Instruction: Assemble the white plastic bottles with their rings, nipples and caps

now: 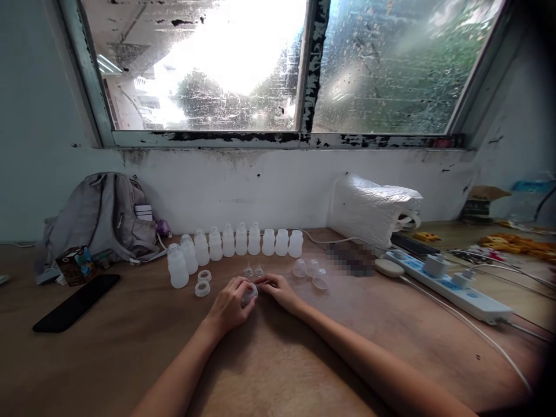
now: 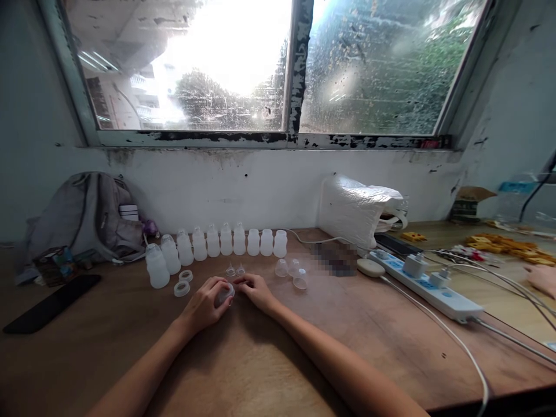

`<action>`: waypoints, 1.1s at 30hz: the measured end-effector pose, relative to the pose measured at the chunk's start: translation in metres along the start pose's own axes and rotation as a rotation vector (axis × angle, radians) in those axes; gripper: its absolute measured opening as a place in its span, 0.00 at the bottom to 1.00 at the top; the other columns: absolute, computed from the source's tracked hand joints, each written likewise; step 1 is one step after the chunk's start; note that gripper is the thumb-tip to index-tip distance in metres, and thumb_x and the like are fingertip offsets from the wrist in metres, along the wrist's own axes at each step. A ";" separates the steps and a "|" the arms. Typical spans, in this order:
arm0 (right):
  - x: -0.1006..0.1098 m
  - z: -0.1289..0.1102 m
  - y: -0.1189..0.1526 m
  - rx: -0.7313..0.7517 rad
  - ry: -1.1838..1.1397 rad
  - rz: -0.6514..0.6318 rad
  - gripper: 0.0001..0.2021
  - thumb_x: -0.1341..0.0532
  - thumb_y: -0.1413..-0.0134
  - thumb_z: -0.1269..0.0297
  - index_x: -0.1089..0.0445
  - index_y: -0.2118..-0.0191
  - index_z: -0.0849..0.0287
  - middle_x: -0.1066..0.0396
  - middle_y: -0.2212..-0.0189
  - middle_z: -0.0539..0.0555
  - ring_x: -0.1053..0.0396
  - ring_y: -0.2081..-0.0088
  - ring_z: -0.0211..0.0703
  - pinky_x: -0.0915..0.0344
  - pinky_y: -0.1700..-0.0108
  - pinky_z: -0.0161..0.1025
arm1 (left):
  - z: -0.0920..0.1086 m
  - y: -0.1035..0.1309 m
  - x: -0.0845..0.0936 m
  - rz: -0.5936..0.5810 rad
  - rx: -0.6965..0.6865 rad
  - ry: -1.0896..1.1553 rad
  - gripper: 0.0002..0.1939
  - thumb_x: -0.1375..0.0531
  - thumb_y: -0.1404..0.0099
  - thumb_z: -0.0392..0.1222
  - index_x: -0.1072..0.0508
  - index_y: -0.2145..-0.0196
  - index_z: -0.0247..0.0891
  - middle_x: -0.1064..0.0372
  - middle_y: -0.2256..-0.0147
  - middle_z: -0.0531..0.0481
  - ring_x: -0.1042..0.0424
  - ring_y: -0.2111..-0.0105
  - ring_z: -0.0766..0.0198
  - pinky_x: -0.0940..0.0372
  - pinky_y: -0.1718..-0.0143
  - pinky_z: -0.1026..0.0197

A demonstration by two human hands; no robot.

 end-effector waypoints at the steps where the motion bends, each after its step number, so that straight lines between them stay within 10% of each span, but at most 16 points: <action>1: 0.001 0.003 0.000 -0.017 -0.028 0.007 0.11 0.46 0.55 0.71 0.29 0.67 0.62 0.28 0.69 0.53 0.33 0.65 0.41 0.38 0.61 0.38 | -0.001 0.000 -0.001 -0.010 0.012 -0.002 0.08 0.47 0.43 0.38 0.34 0.64 0.38 0.38 0.61 0.46 0.38 0.59 0.60 0.39 0.57 0.58; 17: -0.004 0.004 0.001 -0.025 0.056 -0.028 0.11 0.47 0.58 0.72 0.29 0.67 0.61 0.29 0.71 0.52 0.34 0.69 0.39 0.39 0.65 0.36 | -0.019 0.002 -0.015 -0.097 0.185 0.148 0.20 0.43 0.47 0.45 0.39 0.56 0.38 0.36 0.64 0.48 0.35 0.63 0.60 0.40 0.60 0.59; 24: -0.013 -0.030 0.014 0.225 0.193 -0.110 0.25 0.48 0.65 0.79 0.38 0.55 0.59 0.33 0.61 0.54 0.36 0.59 0.42 0.41 0.56 0.38 | -0.027 -0.002 -0.006 0.014 0.250 0.226 0.12 0.55 0.37 0.43 0.36 0.71 0.38 0.35 0.71 0.49 0.35 0.70 0.64 0.41 0.67 0.63; 33: -0.016 -0.028 0.016 0.202 0.293 0.065 0.05 0.47 0.54 0.71 0.40 0.68 0.58 0.36 0.73 0.50 0.38 0.72 0.37 0.42 0.68 0.33 | -0.028 0.001 -0.015 0.096 0.396 0.464 0.14 0.55 0.37 0.48 0.36 0.67 0.37 0.36 0.77 0.54 0.36 0.77 0.67 0.42 0.74 0.66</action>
Point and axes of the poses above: each hand's wrist, its own y-axis away from the middle knuckle, its own x-axis out of the back of the hand, z = x × y, the point moved 7 cm from there along -y, towards the middle knuckle
